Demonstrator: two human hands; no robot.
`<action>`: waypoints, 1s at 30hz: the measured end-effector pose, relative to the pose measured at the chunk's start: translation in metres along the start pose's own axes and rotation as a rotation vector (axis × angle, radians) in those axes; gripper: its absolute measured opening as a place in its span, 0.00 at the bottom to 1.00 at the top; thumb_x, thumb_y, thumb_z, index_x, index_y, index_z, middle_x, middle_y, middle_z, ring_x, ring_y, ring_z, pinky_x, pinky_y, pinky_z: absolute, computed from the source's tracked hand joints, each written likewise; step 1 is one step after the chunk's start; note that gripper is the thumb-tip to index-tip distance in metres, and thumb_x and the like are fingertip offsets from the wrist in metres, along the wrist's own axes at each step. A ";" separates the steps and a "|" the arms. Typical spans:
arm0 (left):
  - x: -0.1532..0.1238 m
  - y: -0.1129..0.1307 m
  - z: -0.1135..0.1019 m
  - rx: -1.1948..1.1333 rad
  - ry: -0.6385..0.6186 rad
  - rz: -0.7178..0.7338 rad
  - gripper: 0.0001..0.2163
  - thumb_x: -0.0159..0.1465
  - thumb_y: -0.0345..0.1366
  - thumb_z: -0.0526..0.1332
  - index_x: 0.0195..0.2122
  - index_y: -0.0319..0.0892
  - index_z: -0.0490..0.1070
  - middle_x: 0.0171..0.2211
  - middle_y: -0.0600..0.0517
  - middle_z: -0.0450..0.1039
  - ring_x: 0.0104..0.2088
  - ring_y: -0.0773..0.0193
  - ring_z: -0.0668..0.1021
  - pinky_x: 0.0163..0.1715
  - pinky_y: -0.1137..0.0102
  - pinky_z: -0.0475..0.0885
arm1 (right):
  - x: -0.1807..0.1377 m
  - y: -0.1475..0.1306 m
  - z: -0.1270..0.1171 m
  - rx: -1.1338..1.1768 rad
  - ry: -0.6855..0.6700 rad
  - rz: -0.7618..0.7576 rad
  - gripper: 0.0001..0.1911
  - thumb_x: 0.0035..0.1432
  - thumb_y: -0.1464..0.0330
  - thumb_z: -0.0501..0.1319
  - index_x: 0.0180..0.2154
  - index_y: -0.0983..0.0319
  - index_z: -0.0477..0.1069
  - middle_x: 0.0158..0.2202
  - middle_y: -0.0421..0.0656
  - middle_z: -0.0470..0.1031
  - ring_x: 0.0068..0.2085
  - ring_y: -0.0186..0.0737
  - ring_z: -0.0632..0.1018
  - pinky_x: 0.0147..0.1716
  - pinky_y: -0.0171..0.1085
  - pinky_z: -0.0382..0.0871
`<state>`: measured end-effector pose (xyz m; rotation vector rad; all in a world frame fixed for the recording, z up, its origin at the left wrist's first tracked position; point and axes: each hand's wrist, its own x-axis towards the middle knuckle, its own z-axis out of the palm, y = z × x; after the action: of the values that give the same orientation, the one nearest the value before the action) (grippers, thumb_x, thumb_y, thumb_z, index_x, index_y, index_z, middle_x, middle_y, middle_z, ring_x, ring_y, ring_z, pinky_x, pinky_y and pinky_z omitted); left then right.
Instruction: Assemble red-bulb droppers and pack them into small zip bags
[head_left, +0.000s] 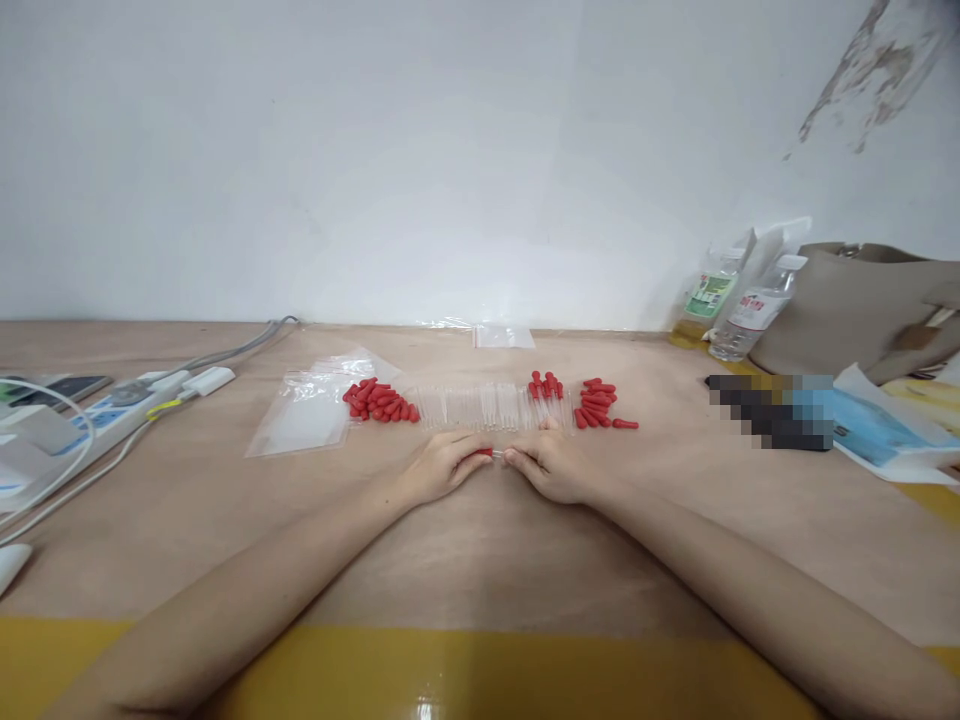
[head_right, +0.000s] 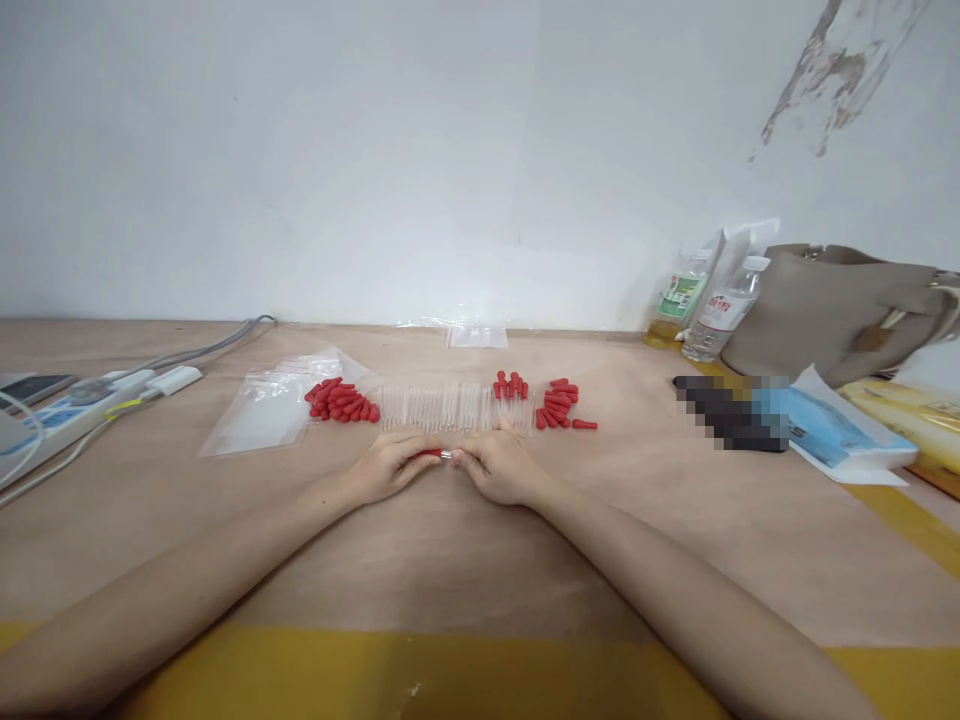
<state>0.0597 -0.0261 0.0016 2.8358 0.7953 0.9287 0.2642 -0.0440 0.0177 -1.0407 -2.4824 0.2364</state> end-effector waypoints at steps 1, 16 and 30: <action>0.001 0.000 -0.002 0.018 0.001 0.007 0.09 0.64 0.36 0.51 0.39 0.40 0.68 0.33 0.50 0.73 0.34 0.65 0.72 0.35 0.71 0.67 | 0.000 -0.002 -0.003 -0.002 -0.006 -0.005 0.14 0.60 0.69 0.48 0.29 0.61 0.70 0.27 0.39 0.74 0.28 0.32 0.69 0.34 0.36 0.53; 0.001 -0.040 -0.065 0.695 -0.012 -0.656 0.12 0.58 0.41 0.54 0.37 0.41 0.70 0.39 0.44 0.68 0.44 0.51 0.66 0.42 0.60 0.59 | 0.028 0.070 -0.062 -0.232 0.076 0.974 0.12 0.47 0.64 0.54 0.19 0.61 0.71 0.16 0.43 0.70 0.24 0.38 0.71 0.27 0.35 0.58; 0.001 -0.044 -0.073 0.671 -0.201 -0.719 0.12 0.59 0.34 0.51 0.29 0.41 0.74 0.37 0.45 0.66 0.40 0.55 0.68 0.39 0.64 0.63 | 0.027 0.075 -0.047 -0.412 -0.077 0.903 0.08 0.43 0.71 0.56 0.28 0.60 0.73 0.29 0.46 0.75 0.35 0.45 0.74 0.34 0.39 0.60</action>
<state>-0.0017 0.0049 0.0529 2.6114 2.2042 0.2874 0.3168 0.0278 0.0446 -2.3132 -1.9829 0.0189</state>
